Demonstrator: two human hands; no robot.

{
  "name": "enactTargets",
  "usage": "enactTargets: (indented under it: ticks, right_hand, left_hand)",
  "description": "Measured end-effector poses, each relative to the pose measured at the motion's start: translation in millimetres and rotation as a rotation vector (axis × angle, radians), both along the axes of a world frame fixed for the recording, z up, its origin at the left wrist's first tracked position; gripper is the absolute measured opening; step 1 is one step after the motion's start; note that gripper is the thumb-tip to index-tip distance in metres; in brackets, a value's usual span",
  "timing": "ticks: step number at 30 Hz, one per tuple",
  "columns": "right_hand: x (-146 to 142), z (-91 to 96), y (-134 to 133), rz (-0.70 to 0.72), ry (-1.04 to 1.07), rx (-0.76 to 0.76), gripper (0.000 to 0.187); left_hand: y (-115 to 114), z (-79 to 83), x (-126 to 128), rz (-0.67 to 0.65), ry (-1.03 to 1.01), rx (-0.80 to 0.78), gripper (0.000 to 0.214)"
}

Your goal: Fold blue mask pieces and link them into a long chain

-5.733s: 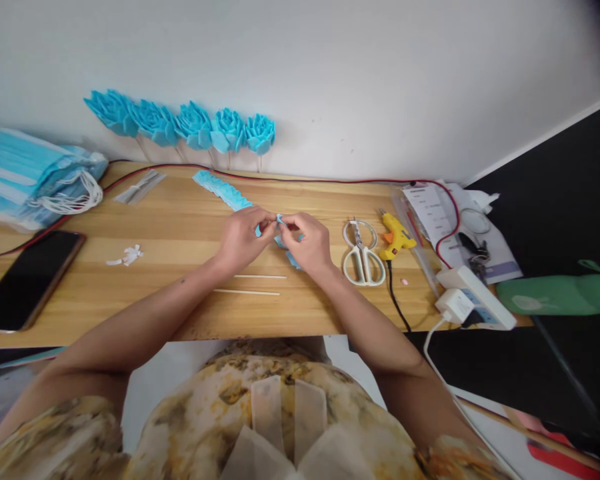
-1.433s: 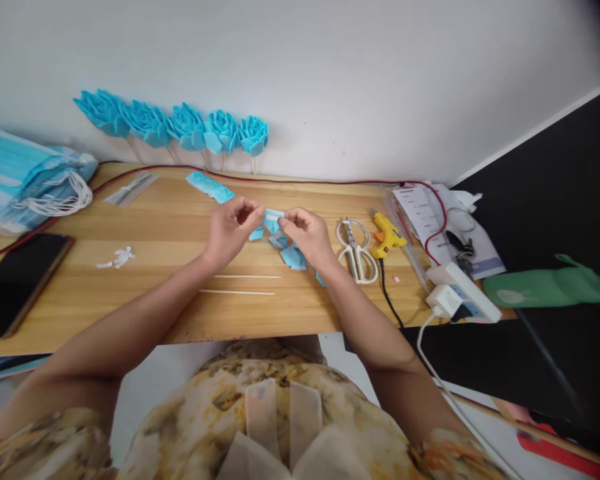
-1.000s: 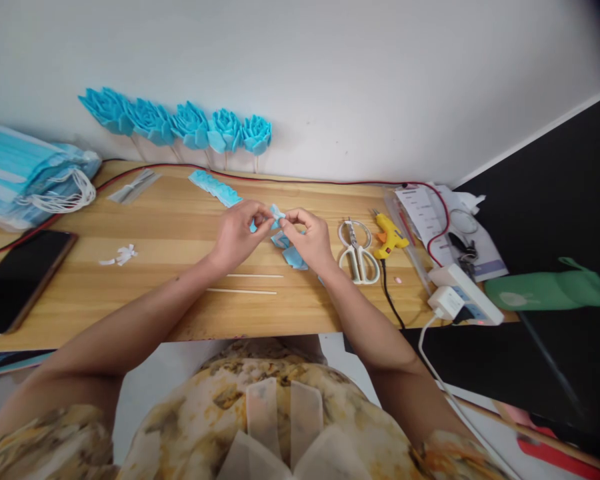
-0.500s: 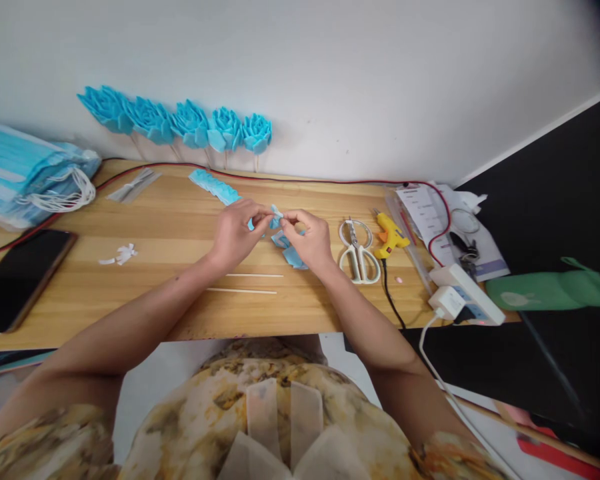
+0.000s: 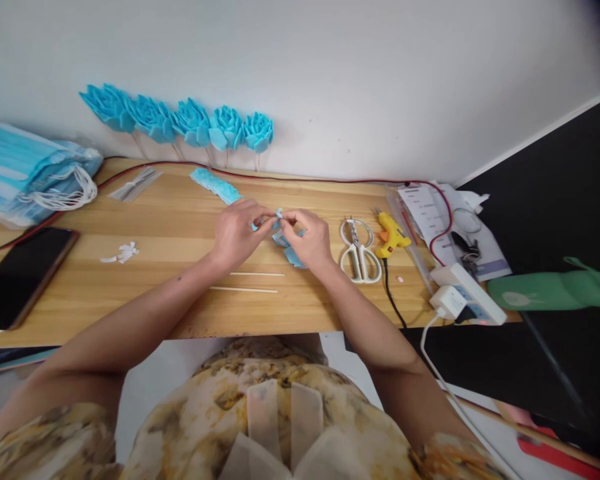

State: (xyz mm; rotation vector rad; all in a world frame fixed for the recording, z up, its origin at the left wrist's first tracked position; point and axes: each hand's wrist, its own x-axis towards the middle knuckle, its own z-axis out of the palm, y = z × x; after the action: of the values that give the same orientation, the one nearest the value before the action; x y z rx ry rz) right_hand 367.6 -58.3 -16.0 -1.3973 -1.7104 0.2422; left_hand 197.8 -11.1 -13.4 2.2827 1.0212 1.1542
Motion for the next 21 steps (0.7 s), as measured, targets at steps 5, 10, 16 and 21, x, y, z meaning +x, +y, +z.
enactTargets:
  ticks: [5,10,16,21]
  right_hand:
    - [0.7,-1.3,0.6,0.024,-0.053,0.029,0.014]
    - [2.1,-2.7,0.7,0.026,-0.098,0.080,0.014]
    - [2.3,-2.8,0.6,0.033,-0.099,0.104,0.013]
    - [2.1,-4.0,1.6,0.036,-0.101,0.142,0.014]
  left_hand:
    - [-1.2,0.1,1.5,-0.007,-0.024,-0.013,0.017]
    - [-1.9,2.3,3.5,-0.018,-0.042,-0.020,0.019]
    - [0.1,2.6,3.5,-0.035,-0.050,-0.059,0.018]
    - [0.5,1.0,3.6,-0.046,-0.085,-0.072,0.014]
